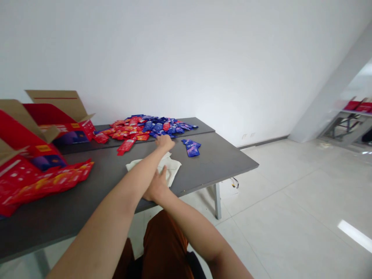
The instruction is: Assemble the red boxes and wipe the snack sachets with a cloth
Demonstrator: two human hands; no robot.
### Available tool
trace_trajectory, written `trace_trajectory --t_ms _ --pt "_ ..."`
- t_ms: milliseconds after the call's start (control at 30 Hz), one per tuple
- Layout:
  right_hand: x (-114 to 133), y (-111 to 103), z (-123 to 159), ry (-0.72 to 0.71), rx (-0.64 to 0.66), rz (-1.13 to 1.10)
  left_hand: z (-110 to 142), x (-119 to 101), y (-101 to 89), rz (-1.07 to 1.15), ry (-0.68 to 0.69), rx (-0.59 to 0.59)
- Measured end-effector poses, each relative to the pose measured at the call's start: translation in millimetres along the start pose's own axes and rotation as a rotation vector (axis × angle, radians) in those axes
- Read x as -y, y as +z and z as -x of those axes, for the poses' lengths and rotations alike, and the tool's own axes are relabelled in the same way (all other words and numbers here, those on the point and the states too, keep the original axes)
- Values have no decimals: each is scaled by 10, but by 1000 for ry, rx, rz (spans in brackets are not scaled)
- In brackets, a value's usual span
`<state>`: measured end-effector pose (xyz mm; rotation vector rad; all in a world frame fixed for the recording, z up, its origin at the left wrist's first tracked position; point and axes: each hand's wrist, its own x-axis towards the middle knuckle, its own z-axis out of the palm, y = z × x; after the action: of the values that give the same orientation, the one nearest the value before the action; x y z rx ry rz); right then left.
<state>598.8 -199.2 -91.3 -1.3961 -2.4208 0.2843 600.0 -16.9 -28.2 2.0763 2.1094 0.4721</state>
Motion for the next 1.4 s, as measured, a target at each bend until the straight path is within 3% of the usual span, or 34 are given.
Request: trace_trajectory --t_ms 67,100,233,300,367,500,633,833,967,1033,1167,1267,1333,1400 --pt "37 -43 9 8 -23 38 -85 414 -138 -106 -164 -224" --pt "53 -54 14 11 -43 48 -120 640 -177 -154 -245 -278" --pt "77 -62 30 29 -78 47 -167 1493 -153 -197 -476 -260" --pt "73 -55 32 41 -77 56 -136 1780 -101 -204 -466 -254" --pt "66 -46 29 41 -78 65 -86 1929 -79 -228 -390 -226" --pt "61 -24 21 31 -83 78 34 1961 -177 -236 -234 -231" --pt "65 -8 18 24 -88 86 171 2033 -380 -190 -258 -256" --pt "28 -34 -12 8 -81 92 347 2354 -712 -136 -213 -334" --pt "-56 -62 -18 -13 -64 112 330 2517 -747 15 -255 -440" --pt "-132 -81 6 50 -110 136 305 2580 -693 156 -164 -338" --pt "-375 -193 75 155 -134 197 372 2610 -596 404 127 149" --pt "-557 -309 95 93 -43 196 493 2524 -610 380 146 426" --pt "-609 -365 82 64 -36 204 539 2428 -637 313 78 450" --pt "-588 -393 51 123 -56 216 540 2329 -644 208 -1 341"
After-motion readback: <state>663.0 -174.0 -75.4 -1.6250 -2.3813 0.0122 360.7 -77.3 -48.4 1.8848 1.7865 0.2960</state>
